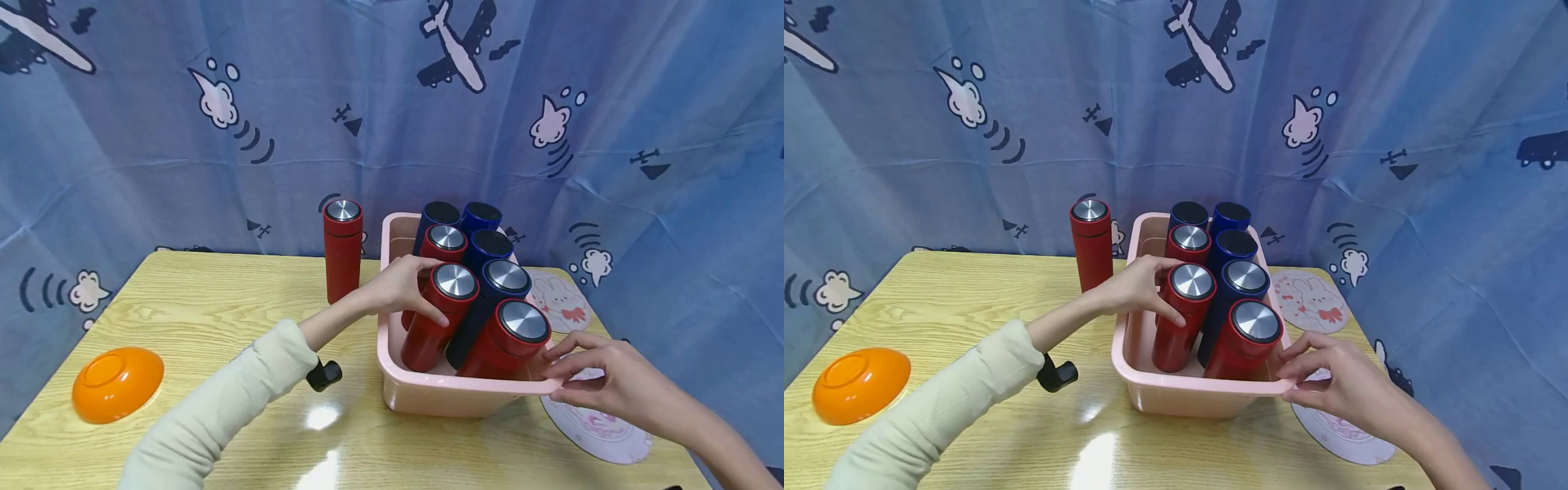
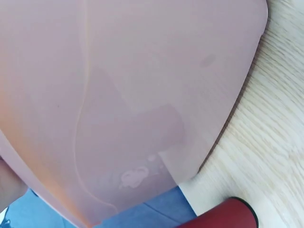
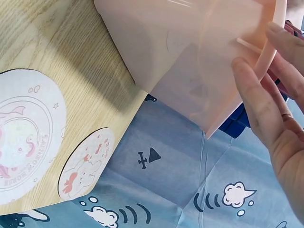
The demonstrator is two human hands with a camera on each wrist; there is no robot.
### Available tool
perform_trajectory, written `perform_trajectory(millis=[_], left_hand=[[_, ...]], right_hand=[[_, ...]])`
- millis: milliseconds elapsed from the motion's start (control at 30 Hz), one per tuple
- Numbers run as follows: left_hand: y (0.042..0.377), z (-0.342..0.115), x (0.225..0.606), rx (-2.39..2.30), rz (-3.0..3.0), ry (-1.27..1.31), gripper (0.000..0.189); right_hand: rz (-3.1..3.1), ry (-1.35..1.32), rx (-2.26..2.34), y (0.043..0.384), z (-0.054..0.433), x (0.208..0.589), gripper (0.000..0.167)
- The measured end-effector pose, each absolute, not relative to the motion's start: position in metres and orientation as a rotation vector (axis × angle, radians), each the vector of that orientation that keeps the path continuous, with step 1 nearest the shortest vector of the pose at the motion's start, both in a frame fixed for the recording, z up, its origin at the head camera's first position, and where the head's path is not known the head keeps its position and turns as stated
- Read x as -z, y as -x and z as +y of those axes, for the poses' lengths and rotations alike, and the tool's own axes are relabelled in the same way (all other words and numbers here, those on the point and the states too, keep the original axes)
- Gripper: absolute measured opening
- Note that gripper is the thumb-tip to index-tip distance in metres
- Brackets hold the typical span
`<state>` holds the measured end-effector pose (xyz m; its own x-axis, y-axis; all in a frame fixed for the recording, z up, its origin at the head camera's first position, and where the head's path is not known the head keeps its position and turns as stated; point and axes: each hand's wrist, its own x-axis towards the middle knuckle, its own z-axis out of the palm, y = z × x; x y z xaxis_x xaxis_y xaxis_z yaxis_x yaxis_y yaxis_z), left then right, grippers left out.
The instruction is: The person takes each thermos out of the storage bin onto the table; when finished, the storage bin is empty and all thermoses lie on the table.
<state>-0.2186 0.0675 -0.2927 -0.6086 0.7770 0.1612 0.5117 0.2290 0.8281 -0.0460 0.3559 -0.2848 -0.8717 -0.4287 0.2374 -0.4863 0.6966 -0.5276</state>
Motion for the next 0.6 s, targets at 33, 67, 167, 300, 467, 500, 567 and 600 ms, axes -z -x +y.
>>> perform_trajectory(millis=[33, 67, 167, 300, 467, 500, 567, 600], left_hand=[[0.2182, 0.0666, 0.2924, -1.316, 2.22, -1.204, 0.071], [0.2181, 0.0657, 0.2922, -1.307, 2.225, -1.2, 0.071], [0.218, 0.0632, 0.2922, -1.279, 2.214, -1.184, 0.07], [0.2192, 0.0612, 0.2917, -1.247, 2.153, -1.179, 0.07], [0.2229, 0.06, 0.2891, -1.171, 2.118, -1.223, 0.072], [0.2236, 0.0598, 0.2885, -1.153, 2.118, -1.234, 0.073], [0.2245, 0.0589, 0.2873, -1.124, 2.12, -1.246, 0.075], [0.225, 0.0584, 0.287, -1.111, 2.126, -1.253, 0.075]], right_hand=[[-2.802, -0.759, -0.917, 0.0459, 0.3561, 0.2853, 0.03], [-2.8, -0.759, -0.924, 0.0458, 0.3563, 0.2857, 0.031], [-2.782, -0.773, -0.936, 0.0463, 0.3566, 0.2878, 0.032], [-2.772, -0.79, -0.96, 0.0468, 0.3581, 0.29, 0.031], [-2.767, -0.809, -0.931, 0.0479, 0.359, 0.29, 0.03], [-2.766, -0.815, -0.904, 0.0485, 0.3588, 0.2892, 0.03], [-2.761, -0.837, -0.84, 0.0507, 0.3577, 0.2873, 0.03], [-2.766, -0.849, -0.818, 0.0521, 0.3573, 0.2857, 0.029]])
